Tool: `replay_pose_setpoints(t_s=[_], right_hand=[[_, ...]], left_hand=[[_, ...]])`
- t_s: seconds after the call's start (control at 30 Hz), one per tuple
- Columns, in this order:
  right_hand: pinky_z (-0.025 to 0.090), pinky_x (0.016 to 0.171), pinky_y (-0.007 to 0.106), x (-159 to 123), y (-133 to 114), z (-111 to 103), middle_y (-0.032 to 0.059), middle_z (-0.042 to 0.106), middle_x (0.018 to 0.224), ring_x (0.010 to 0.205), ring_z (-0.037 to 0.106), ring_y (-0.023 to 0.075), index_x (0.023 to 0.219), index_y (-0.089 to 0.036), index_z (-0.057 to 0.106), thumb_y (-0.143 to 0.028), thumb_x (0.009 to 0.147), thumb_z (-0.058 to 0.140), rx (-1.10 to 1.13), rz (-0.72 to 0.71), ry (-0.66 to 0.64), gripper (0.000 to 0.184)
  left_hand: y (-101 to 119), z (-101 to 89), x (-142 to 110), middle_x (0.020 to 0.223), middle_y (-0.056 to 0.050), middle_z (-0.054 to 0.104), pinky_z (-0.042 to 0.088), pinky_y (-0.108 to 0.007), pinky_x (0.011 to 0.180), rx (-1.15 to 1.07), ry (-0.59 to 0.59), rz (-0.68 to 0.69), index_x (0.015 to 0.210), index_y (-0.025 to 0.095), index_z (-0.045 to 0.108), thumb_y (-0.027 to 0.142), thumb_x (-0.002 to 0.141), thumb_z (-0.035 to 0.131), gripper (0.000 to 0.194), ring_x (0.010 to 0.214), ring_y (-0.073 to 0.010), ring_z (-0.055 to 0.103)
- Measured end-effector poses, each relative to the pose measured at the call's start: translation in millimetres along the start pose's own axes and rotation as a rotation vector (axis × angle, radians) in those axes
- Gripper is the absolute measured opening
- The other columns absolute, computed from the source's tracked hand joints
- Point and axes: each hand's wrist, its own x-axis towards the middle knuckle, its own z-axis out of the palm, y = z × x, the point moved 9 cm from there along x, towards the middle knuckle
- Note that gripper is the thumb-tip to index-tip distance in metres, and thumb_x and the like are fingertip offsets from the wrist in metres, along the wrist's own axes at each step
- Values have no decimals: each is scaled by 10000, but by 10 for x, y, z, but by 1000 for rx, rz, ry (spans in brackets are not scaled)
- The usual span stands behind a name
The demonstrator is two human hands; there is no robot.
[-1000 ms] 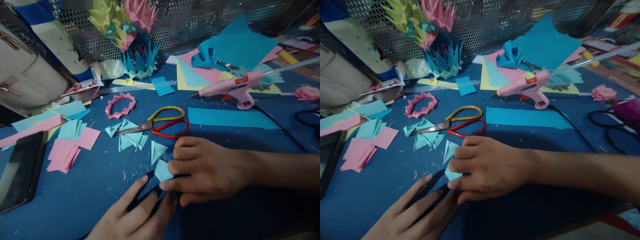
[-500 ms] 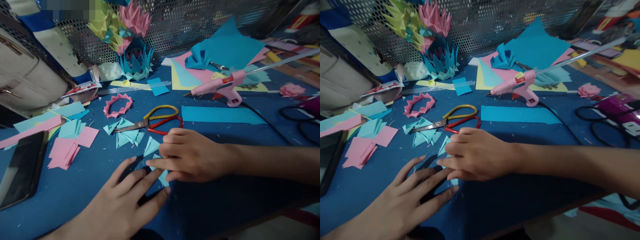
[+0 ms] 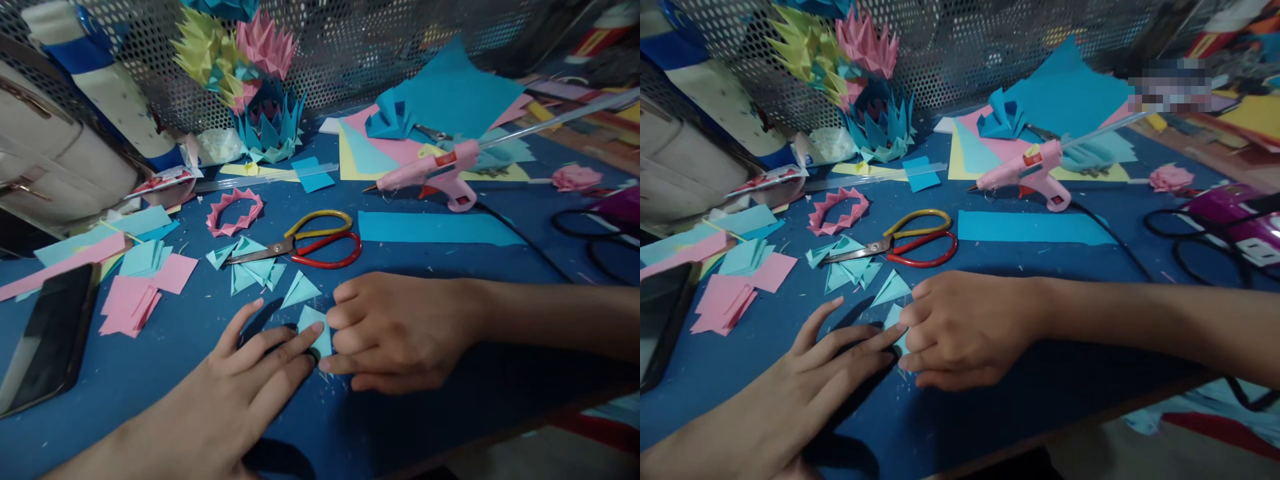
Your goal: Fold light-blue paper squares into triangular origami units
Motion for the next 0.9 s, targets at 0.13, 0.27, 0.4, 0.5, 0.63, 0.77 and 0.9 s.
replay_pose_setpoints(t_s=[0.13,0.27,0.4,0.5,0.63,0.77,0.9], right_hand=[[337,630,389,7,-37,-21,12,650,748,709,510,171,969,-106,693,-248,979,504,48,-19,-9,236],[332,628,390,15,-33,11,8,652,743,706,511,173,897,-147,692,-252,974,502,110,-1,-64,231],[319,602,387,-2,-7,-35,-7,636,695,666,492,168,904,-156,703,-265,964,539,138,-8,-18,206],[299,581,381,-41,60,-112,-19,608,652,630,473,166,974,-165,708,-260,974,536,81,12,73,197],[287,590,378,-86,159,-100,-17,611,670,648,479,171,970,-199,695,-253,997,486,-53,63,54,218],[274,611,374,-96,248,-79,-11,576,635,652,467,173,764,-204,652,-233,1019,428,-112,110,-30,340],[273,624,367,-95,337,-146,1,537,594,657,441,175,621,-191,581,-222,1019,430,-198,177,-38,426]], left_hand=[[0,-3,1,1563,-92,413,-69,-561,1213,22,0,22,1484,119,434,596,1044,256,673,1336,-272,437],[14,13,-4,1540,-80,450,-27,-597,1199,75,41,-16,1509,234,425,640,1032,117,698,1325,-265,457],[49,46,-4,1507,-105,487,-15,-592,1196,118,24,8,1531,246,390,676,1011,87,739,1343,-268,438],[71,52,-7,1461,-84,539,-38,-582,1200,133,27,39,1524,202,402,668,1018,100,751,1332,-268,433],[64,39,-5,1356,-26,627,-57,-575,1207,127,65,26,1502,187,438,624,1042,102,718,1270,-257,459],[59,16,8,1356,-3,628,-75,-564,1212,115,73,25,1495,193,450,640,1038,215,681,1245,-259,467],[11,-28,13,1375,-13,616,-82,-558,1216,34,68,0,1469,201,483,658,1028,209,692,1251,-242,492]])
